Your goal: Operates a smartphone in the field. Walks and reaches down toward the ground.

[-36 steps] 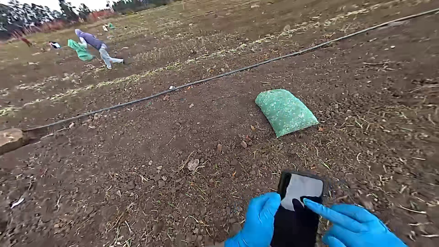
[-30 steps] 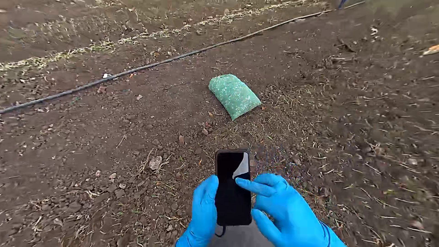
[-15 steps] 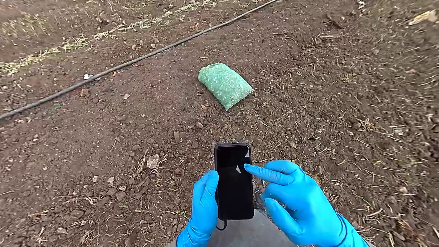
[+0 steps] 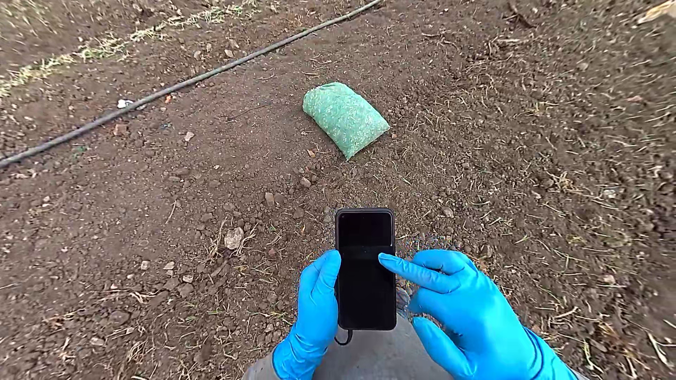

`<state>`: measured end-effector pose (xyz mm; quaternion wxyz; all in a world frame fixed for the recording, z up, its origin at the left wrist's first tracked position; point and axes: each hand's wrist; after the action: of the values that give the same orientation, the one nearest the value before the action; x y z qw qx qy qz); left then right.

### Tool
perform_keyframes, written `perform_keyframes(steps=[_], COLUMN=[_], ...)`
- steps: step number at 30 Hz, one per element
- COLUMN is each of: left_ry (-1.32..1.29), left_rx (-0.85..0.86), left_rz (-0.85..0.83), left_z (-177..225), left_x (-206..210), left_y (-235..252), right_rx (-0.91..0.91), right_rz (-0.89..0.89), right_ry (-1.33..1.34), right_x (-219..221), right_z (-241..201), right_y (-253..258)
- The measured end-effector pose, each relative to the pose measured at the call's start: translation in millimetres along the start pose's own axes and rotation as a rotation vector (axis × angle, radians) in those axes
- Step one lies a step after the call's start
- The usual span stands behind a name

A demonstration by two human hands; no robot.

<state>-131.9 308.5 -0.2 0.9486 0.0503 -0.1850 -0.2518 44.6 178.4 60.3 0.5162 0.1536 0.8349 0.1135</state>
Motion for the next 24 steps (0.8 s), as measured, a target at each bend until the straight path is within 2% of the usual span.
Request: perform_keyframes(steps=[5,13,24], left_ry=[0.004,-0.014,-0.007], left_rx=[0.011,0.001,0.016], left_rz=[0.001,0.001,-0.012], left_z=[-1,0,2], left_x=[0,2,2], left_y=[2,2,-2], right_rx=[-0.006,-0.046,0.035], right_rz=[0.057,-0.030,0.005], right_ry=[0.047,0.054,-0.011], right_x=[-9,5,1], right_z=[2,-6,-7], right_y=[-2,-7,-8])
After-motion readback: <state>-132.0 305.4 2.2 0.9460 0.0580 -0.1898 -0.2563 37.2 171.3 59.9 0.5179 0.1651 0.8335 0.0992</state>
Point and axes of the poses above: each hand's wrist, its own y-axis towards the middle knuckle, its own x-axis out of the palm, z = x × y, and after that the axes turned 14 degrees about x, right-handed
